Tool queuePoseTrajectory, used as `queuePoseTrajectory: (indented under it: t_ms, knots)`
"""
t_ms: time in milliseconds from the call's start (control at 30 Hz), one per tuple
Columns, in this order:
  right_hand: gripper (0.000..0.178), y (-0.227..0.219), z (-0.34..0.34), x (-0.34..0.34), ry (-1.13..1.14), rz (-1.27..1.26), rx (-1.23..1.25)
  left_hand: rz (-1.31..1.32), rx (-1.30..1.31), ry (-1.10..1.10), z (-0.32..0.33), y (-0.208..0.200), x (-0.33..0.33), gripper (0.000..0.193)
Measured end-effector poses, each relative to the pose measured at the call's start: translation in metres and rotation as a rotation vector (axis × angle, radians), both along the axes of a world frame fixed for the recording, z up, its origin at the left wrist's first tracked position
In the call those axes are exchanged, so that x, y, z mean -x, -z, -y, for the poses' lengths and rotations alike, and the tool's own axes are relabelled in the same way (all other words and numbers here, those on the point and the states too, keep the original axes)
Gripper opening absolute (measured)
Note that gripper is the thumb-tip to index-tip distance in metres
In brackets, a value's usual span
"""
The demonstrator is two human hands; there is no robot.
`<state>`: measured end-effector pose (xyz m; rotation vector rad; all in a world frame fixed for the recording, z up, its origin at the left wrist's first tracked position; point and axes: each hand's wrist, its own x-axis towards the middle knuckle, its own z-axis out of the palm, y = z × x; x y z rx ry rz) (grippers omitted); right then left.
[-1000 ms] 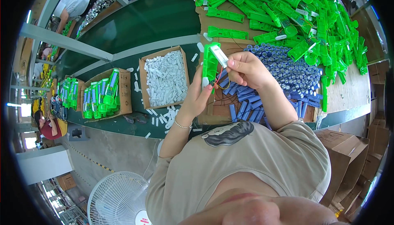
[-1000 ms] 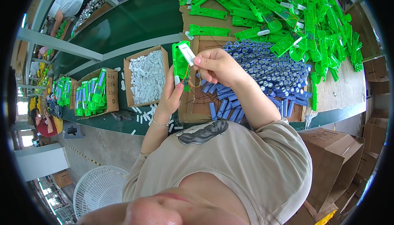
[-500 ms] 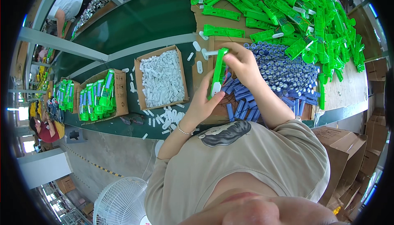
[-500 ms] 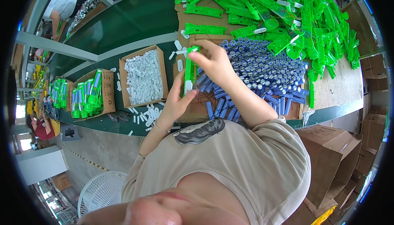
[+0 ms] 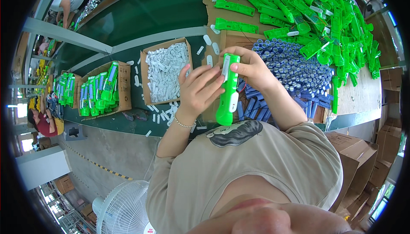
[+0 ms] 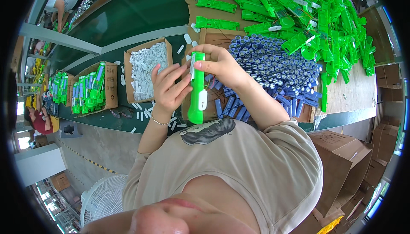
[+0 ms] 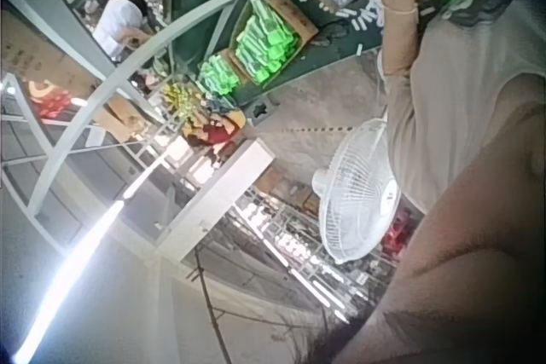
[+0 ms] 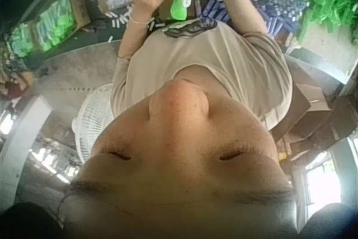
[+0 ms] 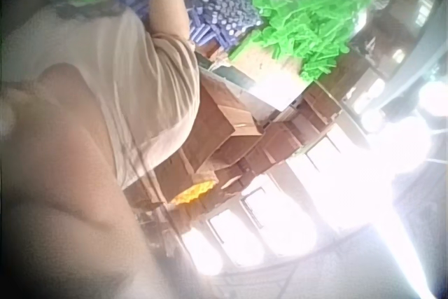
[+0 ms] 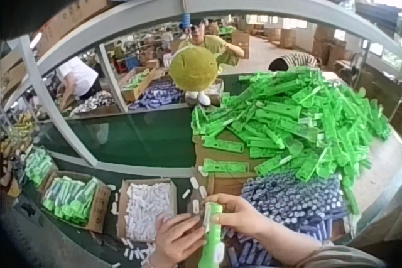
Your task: The person assembles plastic housings by hand, inserting rechargeable batteries, wiring harnesses, internal chips, and white plastic clips into them on a factory assembly line.
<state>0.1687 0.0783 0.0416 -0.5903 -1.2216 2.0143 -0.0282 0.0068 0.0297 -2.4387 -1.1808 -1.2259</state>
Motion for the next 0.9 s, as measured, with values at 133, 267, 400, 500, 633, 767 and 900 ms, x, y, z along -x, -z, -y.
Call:
queuePoseTrajectory:
  t_ms: [133, 267, 400, 500, 633, 767, 900]
  knots:
    - [0.063, 0.008, 0.014, 0.008, -0.077, -0.09, 0.033, 0.382, 0.332, 0.066, 0.001, 0.004, -0.006, 0.049]
    - [0.055, 0.01, 0.013, 0.004, -0.008, -0.048, 0.027, 1.014, 1.027, 0.304, 0.01, 0.008, -0.012, 0.075]
    - [0.056, 0.001, 0.011, 0.011, 0.228, 0.155, -0.263, 0.73, 0.871, 0.229, 0.021, 0.004, -0.026, 0.067]
    - [0.051, -0.002, 0.018, 0.015, 0.274, 0.253, -0.363, 0.672, 0.868, 0.143, 0.023, -0.007, -0.025, 0.064]
    - [0.024, 0.007, 0.02, 0.019, 0.292, 0.401, -0.509, 0.627, 0.699, 0.074, 0.021, 0.002, -0.019, 0.057]
    - [0.009, 0.0, 0.024, 0.022, 0.319, 0.372, -0.386, 0.582, 0.752, -0.049, 0.029, 0.005, -0.021, 0.055]
    - [0.015, 0.005, 0.043, 0.031, 0.239, 0.586, -0.49, 0.67, 0.817, -0.082, 0.03, 0.005, -0.019, 0.046]
